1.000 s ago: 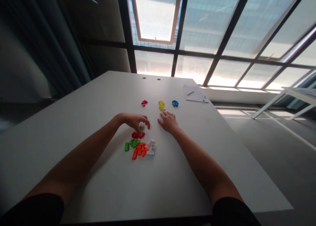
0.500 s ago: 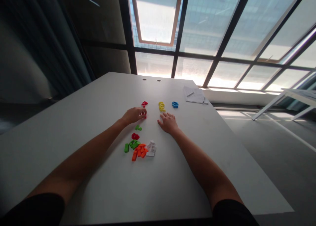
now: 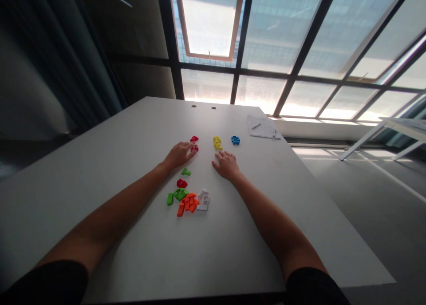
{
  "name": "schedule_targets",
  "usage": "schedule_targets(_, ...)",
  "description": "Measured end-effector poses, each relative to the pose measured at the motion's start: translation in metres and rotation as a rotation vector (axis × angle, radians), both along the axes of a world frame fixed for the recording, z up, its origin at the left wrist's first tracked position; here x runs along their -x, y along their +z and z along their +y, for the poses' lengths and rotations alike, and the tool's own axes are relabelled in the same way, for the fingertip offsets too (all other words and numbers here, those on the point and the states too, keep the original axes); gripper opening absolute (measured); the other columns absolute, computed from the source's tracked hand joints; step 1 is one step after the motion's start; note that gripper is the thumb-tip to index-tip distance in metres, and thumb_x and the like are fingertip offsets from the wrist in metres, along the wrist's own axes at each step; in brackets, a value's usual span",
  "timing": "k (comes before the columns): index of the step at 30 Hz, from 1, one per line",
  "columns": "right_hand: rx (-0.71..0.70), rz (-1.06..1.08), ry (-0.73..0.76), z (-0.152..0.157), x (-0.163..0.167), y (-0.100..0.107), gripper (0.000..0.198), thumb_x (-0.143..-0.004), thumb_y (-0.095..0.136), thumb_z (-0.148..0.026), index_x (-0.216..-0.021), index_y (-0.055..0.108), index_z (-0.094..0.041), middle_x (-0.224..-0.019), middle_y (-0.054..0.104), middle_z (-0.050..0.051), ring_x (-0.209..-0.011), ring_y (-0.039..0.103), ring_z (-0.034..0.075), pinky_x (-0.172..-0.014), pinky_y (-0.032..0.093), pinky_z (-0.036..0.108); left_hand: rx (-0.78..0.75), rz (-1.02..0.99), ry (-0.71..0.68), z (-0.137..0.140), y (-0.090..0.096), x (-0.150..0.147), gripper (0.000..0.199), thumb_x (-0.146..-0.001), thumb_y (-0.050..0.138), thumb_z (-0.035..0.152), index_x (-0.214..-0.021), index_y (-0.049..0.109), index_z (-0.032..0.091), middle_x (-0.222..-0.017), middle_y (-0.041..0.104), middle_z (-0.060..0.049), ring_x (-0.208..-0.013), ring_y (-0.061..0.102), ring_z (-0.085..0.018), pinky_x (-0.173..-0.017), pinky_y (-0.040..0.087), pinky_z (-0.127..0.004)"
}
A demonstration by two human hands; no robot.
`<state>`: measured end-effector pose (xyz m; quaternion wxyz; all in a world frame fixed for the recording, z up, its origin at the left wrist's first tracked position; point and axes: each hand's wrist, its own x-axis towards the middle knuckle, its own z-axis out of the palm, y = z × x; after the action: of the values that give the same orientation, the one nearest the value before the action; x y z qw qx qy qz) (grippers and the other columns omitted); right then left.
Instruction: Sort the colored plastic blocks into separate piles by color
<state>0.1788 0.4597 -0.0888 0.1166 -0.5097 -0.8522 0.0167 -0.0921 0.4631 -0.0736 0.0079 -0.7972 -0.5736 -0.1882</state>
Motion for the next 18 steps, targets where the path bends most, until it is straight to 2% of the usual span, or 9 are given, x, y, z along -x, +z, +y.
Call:
schedule_targets(3, 0.006, -0.005, -0.007, -0.001, 0.000, 0.001, 0.051, -0.107, 0.046, -0.047, -0.150, 0.058, -0.021, -0.162, 0.050, 0.013, -0.150, 0.041, 0.033, -0.123, 0.031, 0.055, 0.072, 0.037, -0.054, 0.003, -0.002, 0.000, 0.051, -0.104, 0.049, 0.042, -0.149, 0.062, 0.025, -0.142, 0.069, -0.010, -0.136, 0.057, -0.031, -0.119, 0.041, -0.047)
schedule_targets(7, 0.002, -0.011, -0.008, -0.001, 0.001, 0.002, 0.051, -0.107, 0.046, -0.047, -0.149, 0.059, -0.022, -0.162, 0.051, 0.013, -0.150, 0.042, 0.033, -0.123, 0.031, 0.055, 0.111, 0.063, -0.068, 0.007, -0.013, 0.001, 0.065, -0.102, 0.050, 0.045, -0.163, 0.046, 0.021, -0.163, 0.050, -0.011, -0.153, 0.041, -0.029, -0.127, 0.034, -0.045)
schedule_targets(10, -0.005, -0.007, -0.004, -0.001, 0.001, 0.002, 0.050, -0.107, 0.047, -0.047, -0.149, 0.059, -0.022, -0.161, 0.051, 0.013, -0.149, 0.043, 0.033, -0.123, 0.032, 0.054, 0.108, 0.039, -0.101, 0.011, -0.015, 0.006, 0.065, -0.103, 0.047, 0.047, -0.162, 0.047, 0.019, -0.168, 0.043, -0.011, -0.158, 0.033, -0.028, -0.130, 0.028, -0.045)
schedule_targets(13, -0.006, -0.003, -0.001, -0.001, 0.001, 0.001, 0.050, -0.107, 0.047, -0.047, -0.149, 0.059, -0.022, -0.161, 0.051, 0.013, -0.149, 0.043, 0.033, -0.123, 0.032, 0.055, 0.152, -0.012, -0.192, 0.014, -0.001, 0.017, 0.064, -0.103, 0.046, 0.052, -0.157, 0.053, 0.018, -0.163, 0.050, -0.013, -0.154, 0.040, -0.027, -0.129, 0.030, -0.042)
schedule_targets(15, 0.003, -0.004, -0.004, 0.000, 0.001, 0.001, 0.050, -0.107, 0.047, -0.048, -0.149, 0.059, -0.022, -0.162, 0.051, 0.013, -0.149, 0.042, 0.034, -0.123, 0.032, 0.055, 0.287, -0.027, -0.284, 0.013, 0.015, 0.026, 0.069, -0.100, 0.052, 0.060, -0.156, 0.054, 0.022, -0.159, 0.055, -0.012, -0.147, 0.049, -0.027, -0.124, 0.037, -0.039)
schedule_targets(18, 0.009, -0.006, -0.007, 0.000, 0.001, 0.001, 0.051, -0.107, 0.047, -0.048, -0.150, 0.058, -0.022, -0.162, 0.050, 0.013, -0.150, 0.042, 0.034, -0.123, 0.031, 0.055, 0.496, 0.015, -0.353, 0.009, 0.033, 0.038, 0.086, -0.082, 0.071, 0.072, -0.158, 0.052, 0.035, -0.165, 0.049, -0.006, -0.147, 0.050, -0.029, -0.117, 0.044, -0.036)
